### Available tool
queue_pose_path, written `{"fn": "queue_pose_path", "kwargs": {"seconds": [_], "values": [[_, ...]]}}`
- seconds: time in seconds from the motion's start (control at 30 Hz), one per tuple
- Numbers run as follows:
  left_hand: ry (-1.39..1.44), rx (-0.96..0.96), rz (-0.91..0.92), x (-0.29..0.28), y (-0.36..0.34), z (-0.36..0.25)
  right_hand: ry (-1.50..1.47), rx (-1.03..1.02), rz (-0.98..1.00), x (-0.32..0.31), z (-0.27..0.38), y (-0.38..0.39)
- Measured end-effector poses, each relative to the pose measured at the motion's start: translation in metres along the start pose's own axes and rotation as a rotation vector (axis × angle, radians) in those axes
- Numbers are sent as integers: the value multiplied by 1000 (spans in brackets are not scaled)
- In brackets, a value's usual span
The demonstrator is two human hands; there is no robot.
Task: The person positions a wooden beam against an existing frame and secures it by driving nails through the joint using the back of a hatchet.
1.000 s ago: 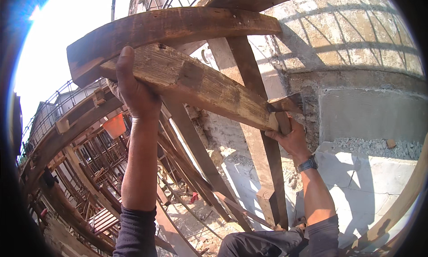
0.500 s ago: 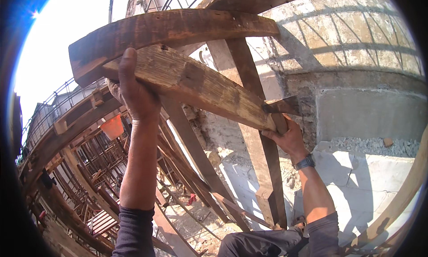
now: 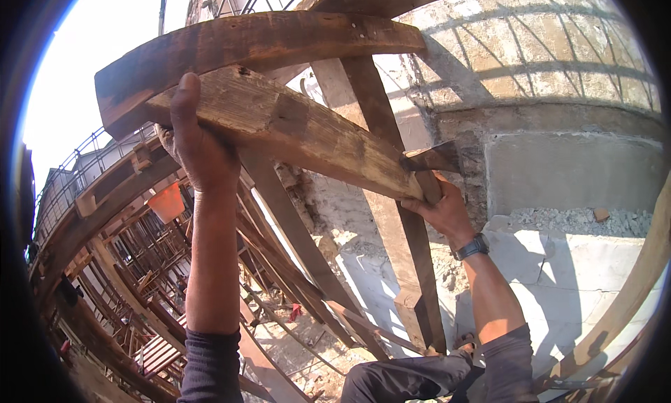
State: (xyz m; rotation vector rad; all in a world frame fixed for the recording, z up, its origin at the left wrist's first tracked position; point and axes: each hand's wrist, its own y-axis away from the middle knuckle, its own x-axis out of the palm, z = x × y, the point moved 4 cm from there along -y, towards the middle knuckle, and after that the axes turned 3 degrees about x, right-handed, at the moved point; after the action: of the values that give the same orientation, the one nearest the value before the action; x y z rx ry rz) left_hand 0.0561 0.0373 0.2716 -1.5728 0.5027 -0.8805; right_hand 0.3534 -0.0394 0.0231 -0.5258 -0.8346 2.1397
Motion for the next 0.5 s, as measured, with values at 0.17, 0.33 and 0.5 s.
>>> {"fn": "queue_pose_path", "kwargs": {"seconds": [0.17,0.33,0.5], "values": [[-107,65,-11,-13,4,1,-13,-28,-50,6,-5,-2],[-147,8,166,-51,77,-2,-21,34,-85,-5,-13,1],[-552,-999,146,-167,341,-69,-24,24,-39,4,-1,1]]}}
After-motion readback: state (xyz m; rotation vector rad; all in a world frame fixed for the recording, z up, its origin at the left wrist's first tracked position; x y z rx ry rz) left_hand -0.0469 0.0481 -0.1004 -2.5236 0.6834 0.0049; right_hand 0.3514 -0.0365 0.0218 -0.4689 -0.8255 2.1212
